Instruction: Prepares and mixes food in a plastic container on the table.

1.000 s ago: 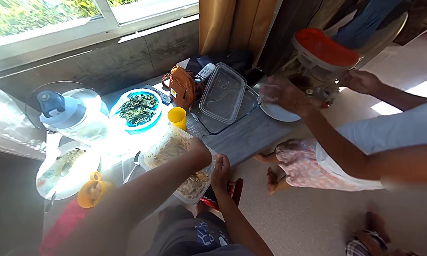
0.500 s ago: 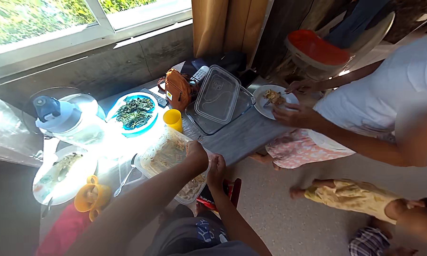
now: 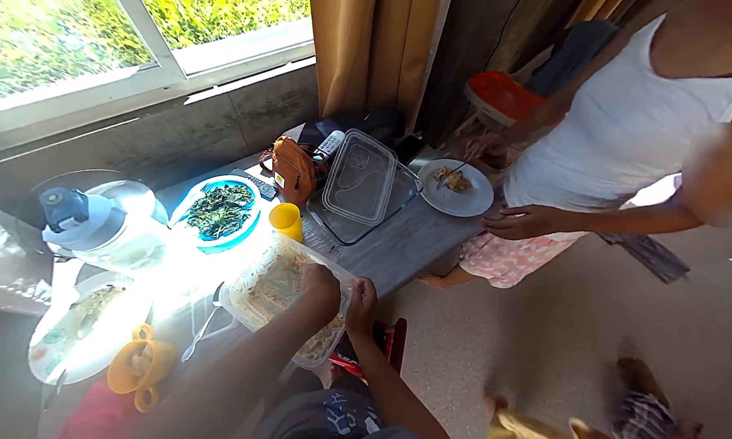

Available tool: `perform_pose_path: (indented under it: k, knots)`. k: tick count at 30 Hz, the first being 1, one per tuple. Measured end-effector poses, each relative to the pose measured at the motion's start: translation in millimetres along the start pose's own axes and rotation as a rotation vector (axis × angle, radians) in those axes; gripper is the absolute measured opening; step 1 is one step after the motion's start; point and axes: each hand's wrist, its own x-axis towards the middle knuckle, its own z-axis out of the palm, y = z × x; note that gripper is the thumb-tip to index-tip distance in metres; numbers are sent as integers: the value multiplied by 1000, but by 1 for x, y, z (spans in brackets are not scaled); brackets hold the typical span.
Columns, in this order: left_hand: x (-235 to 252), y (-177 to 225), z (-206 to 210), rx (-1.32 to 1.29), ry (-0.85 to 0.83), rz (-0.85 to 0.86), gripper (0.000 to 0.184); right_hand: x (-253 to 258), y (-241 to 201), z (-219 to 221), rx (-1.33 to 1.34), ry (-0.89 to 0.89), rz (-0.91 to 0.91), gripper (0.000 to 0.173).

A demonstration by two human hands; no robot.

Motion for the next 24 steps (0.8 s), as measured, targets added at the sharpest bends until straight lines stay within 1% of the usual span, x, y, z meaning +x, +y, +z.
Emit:
perform_pose_path:
  k: [4,7,11,14,16,19,23,24]
  knots:
    - [4,-4,12,-21,-6,8,20,-2,2,1,14,8,-11,30]
    - [-1,-15,18,-69,23,19,20,-3,4,2,22,12,-7,31]
    - [-3,-56,32,-217,127,31,23,-1,2,2,16,-11,8,32]
    - [9,-75,58,-296,190,-12,22,0,2,1,24,-29,2,33]
    - [17,-76,70,-347,221,-34,24,0,4,0,31,-34,-2,33]
    - [28,-71,77,-371,305,-21,28,2,7,0,28,-33,-10,32]
    - [45,-64,86,-398,512,83,29,2,2,-3,3,-62,13,33]
    - [47,-61,87,-405,538,114,29,2,1,-3,-3,-69,16,32]
